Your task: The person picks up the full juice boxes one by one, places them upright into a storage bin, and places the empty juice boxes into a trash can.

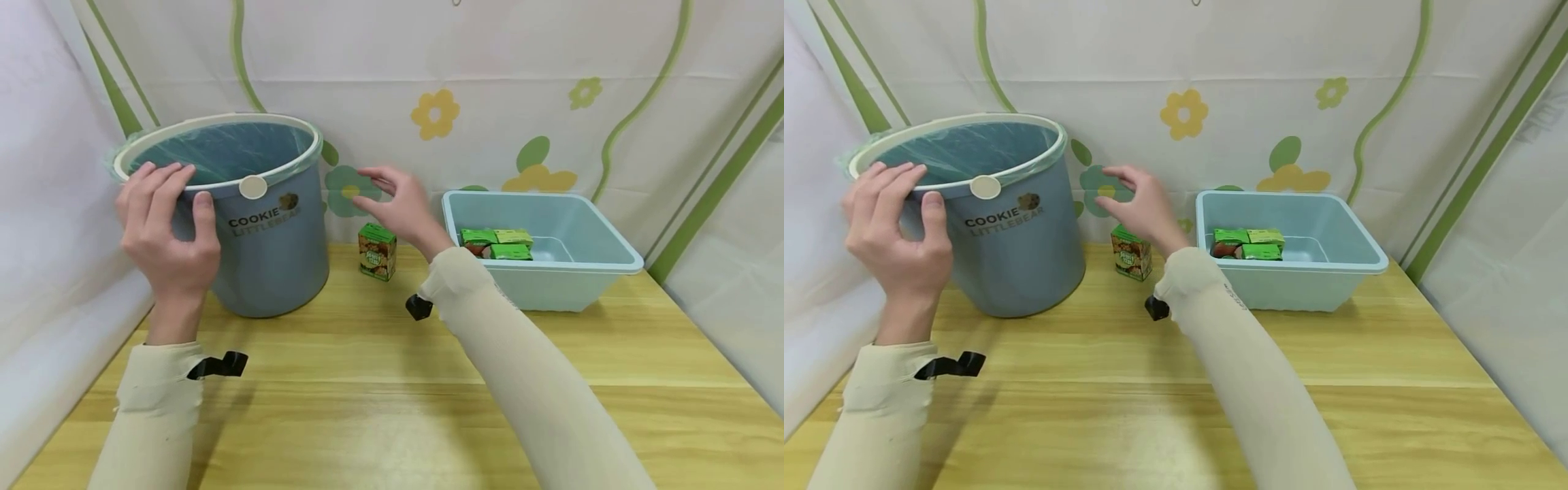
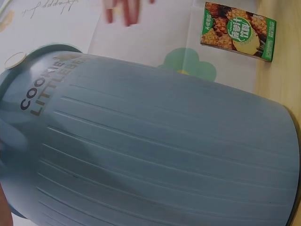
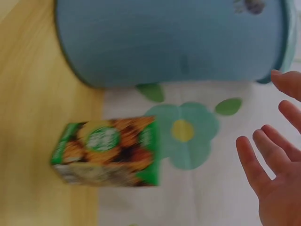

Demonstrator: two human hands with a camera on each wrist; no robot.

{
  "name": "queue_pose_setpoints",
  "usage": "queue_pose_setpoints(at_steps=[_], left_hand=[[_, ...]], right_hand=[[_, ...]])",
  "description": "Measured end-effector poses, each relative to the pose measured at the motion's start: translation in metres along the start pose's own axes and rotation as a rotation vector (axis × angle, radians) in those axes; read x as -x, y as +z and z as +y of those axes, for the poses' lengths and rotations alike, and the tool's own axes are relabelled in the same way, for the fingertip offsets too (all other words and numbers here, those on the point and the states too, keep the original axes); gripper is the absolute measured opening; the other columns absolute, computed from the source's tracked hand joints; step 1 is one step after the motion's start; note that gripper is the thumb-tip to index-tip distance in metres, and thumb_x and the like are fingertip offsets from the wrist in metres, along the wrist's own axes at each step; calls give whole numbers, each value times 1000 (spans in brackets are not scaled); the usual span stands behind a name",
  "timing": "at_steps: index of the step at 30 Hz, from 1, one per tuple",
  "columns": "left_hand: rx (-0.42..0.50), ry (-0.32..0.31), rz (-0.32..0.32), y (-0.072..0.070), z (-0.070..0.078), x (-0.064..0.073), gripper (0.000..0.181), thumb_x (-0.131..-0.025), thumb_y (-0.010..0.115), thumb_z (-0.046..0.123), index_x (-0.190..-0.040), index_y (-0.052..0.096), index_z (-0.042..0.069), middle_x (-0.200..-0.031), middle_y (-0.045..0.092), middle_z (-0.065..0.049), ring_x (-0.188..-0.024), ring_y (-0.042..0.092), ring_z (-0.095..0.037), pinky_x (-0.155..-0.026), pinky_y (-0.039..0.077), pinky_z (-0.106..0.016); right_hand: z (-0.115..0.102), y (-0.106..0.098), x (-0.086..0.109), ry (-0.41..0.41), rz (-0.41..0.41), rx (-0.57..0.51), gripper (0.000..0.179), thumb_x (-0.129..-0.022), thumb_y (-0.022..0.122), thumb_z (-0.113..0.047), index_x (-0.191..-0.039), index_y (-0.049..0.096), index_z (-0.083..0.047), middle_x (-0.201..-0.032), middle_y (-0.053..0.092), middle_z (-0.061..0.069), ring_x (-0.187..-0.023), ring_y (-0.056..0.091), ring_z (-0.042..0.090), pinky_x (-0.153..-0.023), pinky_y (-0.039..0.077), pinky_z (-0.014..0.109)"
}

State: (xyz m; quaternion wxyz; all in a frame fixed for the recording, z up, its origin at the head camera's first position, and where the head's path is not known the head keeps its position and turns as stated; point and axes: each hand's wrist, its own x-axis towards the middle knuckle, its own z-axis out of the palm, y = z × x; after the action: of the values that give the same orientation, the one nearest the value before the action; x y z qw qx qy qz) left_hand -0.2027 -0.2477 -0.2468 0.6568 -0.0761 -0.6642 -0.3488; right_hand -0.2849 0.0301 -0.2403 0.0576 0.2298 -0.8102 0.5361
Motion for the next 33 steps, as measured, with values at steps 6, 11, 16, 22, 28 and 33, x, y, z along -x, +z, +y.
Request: queue_pose_setpoints(at_steps=[6, 11, 16, 22, 28, 33], left_hand=[[-6, -7, -9, 0, 0, 0, 44, -90, 63, 37, -115, 82, 6, -120, 78, -19, -133, 64, -25, -125, 39, -39], [-6, -5, -4, 0, -1, 0, 44, -90, 63, 37, -115, 82, 6, -120, 78, -19, -133, 65, -26, -125, 39, -39], [-7, -4, 3, 0, -1, 1, 45, -90, 63, 37, -114, 82, 5, -119, 78, -20, -132, 65, -26, -125, 39, -40], [-10, -5, -3, 1, -2, 1, 45, -90, 63, 38, -114, 82, 5, -120, 78, -19, -132, 65, -26, -125, 39, -39], [-14, -4, -5, 0, -3, 2, 45, -90, 63, 38, -115, 82, 6, -120, 78, -19, -133, 65, -25, -125, 39, -40], [-6, 2, 1, 1, -3, 2, 44, -90, 63, 38, -114, 82, 5, -119, 78, -19, -132, 65, -26, -125, 39, -40]], right_hand=[[32, 2, 13, 114, 29, 47, 50, -99, 77, -28, -147, 63, -22, -162, 53, -2, -151, 51, 21, -121, 47, 44], [49, 9, 19, 157, 35, 79, 52, -99, 77, -26, -149, 62, -20, -160, 56, -1, -150, 52, 24, -122, 46, 47], [60, 15, 23, 209, 32, 97, 53, -99, 77, -26, -150, 61, -24, -160, 56, 3, -151, 51, 27, -121, 46, 49], [68, 20, 26, 226, 37, 145, 54, -98, 78, -27, -150, 61, -22, -158, 56, 6, -148, 52, 32, -119, 48, 51], [74, 22, 28, 224, 38, 137, 52, -99, 77, -24, -149, 62, -23, -153, 60, 9, -135, 59, 31, -108, 56, 48], [80, 24, 29, 218, 45, 136, 49, -100, 75, -22, -147, 64, -22, -149, 63, 7, -130, 62, 31, -103, 59, 46]])
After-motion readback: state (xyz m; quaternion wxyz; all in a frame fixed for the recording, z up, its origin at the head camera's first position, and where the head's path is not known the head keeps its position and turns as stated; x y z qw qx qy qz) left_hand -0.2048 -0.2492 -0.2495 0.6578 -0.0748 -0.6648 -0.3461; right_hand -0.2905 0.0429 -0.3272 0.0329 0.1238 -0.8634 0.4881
